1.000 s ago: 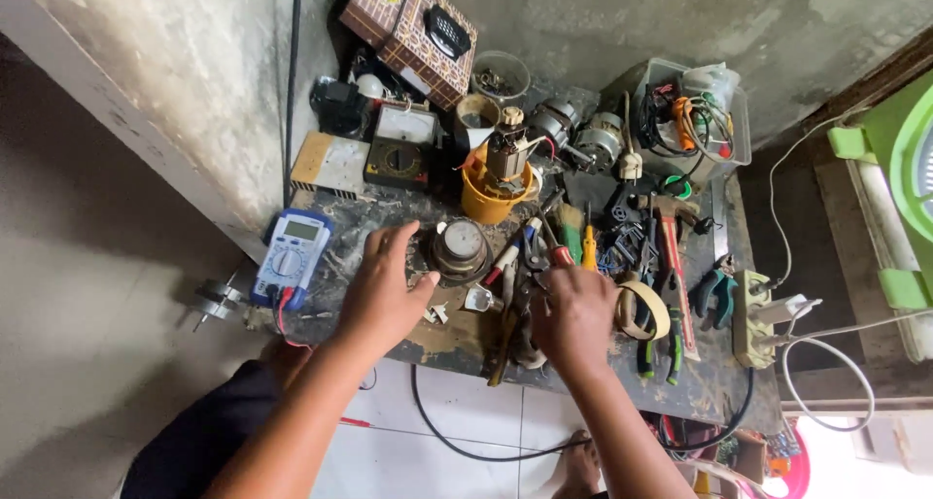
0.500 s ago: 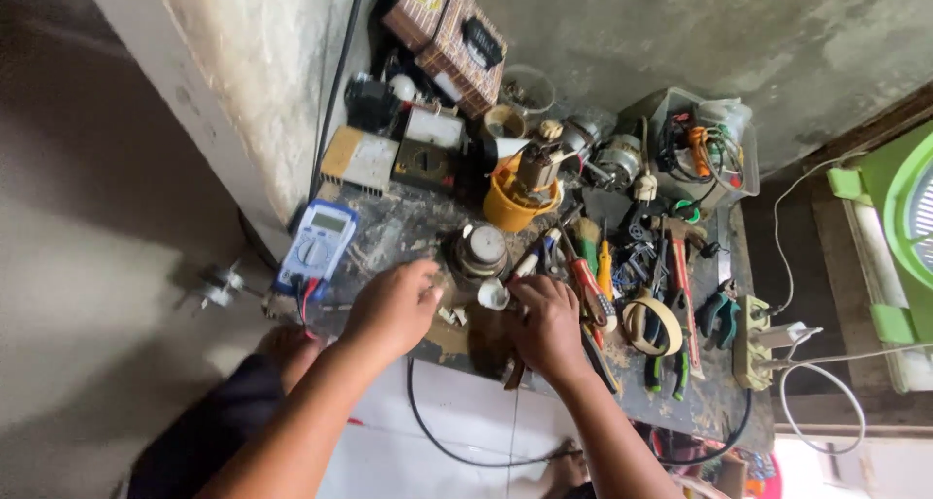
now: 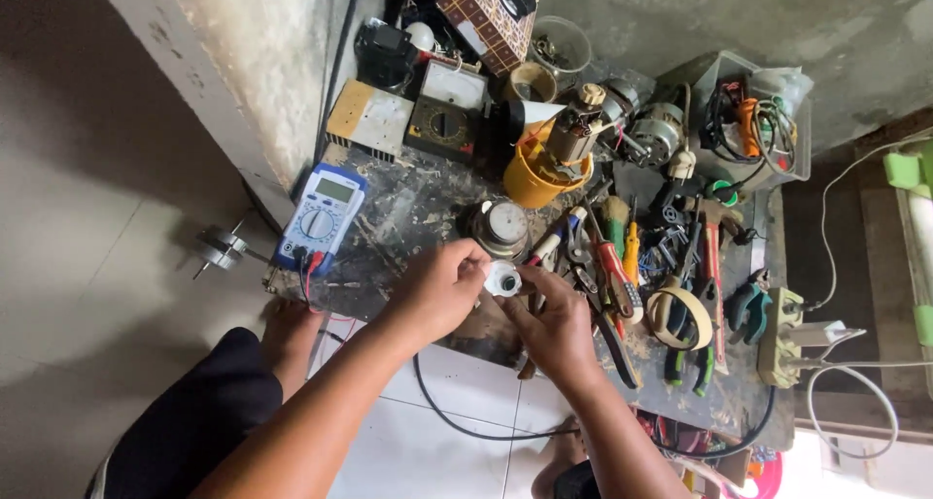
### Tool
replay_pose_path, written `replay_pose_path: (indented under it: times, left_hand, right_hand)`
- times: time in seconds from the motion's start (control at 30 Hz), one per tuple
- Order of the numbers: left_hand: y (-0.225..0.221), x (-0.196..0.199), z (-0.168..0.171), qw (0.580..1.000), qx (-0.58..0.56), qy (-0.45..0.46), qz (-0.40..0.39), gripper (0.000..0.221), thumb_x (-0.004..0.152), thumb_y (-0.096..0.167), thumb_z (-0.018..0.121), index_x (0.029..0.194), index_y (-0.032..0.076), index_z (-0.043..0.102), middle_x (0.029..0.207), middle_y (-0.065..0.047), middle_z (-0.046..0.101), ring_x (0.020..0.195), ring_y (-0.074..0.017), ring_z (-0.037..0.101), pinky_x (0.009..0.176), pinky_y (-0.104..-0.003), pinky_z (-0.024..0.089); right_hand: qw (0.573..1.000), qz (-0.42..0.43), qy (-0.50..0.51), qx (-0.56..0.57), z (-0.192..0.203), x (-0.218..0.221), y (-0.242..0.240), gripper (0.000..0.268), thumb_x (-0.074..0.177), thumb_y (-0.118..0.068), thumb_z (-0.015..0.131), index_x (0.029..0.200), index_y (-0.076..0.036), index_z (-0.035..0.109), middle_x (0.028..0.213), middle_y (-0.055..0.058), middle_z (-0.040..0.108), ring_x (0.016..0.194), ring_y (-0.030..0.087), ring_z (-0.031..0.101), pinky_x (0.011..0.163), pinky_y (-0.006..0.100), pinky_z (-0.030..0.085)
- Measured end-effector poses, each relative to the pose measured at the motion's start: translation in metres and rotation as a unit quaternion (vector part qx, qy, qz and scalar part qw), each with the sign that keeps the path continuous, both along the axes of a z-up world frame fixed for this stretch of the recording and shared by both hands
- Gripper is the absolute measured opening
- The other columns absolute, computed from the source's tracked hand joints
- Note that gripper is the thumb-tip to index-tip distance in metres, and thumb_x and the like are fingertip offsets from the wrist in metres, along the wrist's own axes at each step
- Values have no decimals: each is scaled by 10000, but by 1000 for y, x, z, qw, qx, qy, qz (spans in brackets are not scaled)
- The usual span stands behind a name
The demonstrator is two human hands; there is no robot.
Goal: A person disassembles a light bulb using pliers and a screwdriver on a cluttered workbench.
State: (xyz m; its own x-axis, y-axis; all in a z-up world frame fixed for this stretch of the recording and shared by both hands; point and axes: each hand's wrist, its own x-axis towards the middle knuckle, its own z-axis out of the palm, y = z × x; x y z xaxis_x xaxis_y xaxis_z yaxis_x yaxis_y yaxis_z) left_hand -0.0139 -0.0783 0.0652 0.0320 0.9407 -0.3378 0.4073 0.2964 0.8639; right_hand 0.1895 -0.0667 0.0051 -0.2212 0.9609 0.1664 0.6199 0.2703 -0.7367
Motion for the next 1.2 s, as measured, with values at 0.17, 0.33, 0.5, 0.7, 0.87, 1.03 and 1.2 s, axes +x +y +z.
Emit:
replay_pose_path:
  times: [0.17, 0.33, 0.5, 0.7, 0.87, 1.03, 1.2]
  left_hand:
    - [10, 14, -20, 999, 28, 24, -15, 240, 928, 196, 595, 1115, 120, 726, 911, -111, 786, 984, -343, 745, 824, -449, 587]
    - [14, 15, -23, 993, 44, 108, -20, 195, 930, 179, 580, 1051, 140, 727, 865, -86, 784, 969, -342, 747, 805, -453, 603]
    - [13, 18, -31, 973, 106, 195, -55, 163, 950, 168, 560, 982, 115, 711, 819, -129, 754, 874, -367, 752, 731, -471, 612]
    - [14, 18, -38, 961, 195, 179, -85, 130, 933, 157, 589, 862, 95, 678, 782, -163, 711, 857, -413, 724, 675, -501, 600]
    - [7, 15, -29, 966, 168, 180, -75, 139, 924, 145, 583, 823, 95, 664, 720, -143, 710, 774, -375, 739, 611, -452, 603]
    - [7, 15, -31, 963, 173, 191, -73, 129, 932, 125, 582, 863, 71, 677, 718, -165, 713, 754, -382, 743, 588, -470, 605]
    - [11, 19, -34, 952, 197, 228, -46, 109, 942, 146, 595, 898, 87, 675, 741, -142, 712, 708, -333, 747, 572, -425, 617]
  right_hand:
    - [997, 4, -57, 60, -5, -4, 8, 372, 741, -179, 880, 1090, -171, 751, 768, 49, 735, 798, 310, 702, 781, 436, 554]
    - [987, 17, -117, 108, -8, -10, 12, 474, 682, -126, 866, 1128, -184, 716, 748, 56, 690, 748, 307, 684, 743, 446, 554]
    - [998, 50, -28, -16, 0, -18, 8, 461, 788, -140, 791, 1232, -186, 677, 851, 145, 738, 869, 394, 723, 821, 510, 560]
    - [998, -1, 45, -52, -10, -22, 10, 293, 882, -207, 755, 1174, -227, 769, 846, 76, 774, 865, 243, 755, 828, 404, 572]
    - [996, -4, 57, -65, -1, -30, 5, 263, 894, -109, 695, 1132, -178, 783, 876, 115, 795, 878, 298, 774, 823, 410, 586]
    - [993, -35, 67, -88, -4, -36, 2, 262, 912, -106, 673, 1142, -174, 779, 864, 93, 803, 879, 267, 782, 801, 393, 602]
    - [978, -128, -6, -164, -7, -27, 11, 201, 869, -321, 709, 861, -122, 729, 628, 83, 726, 685, 298, 747, 713, 417, 572]
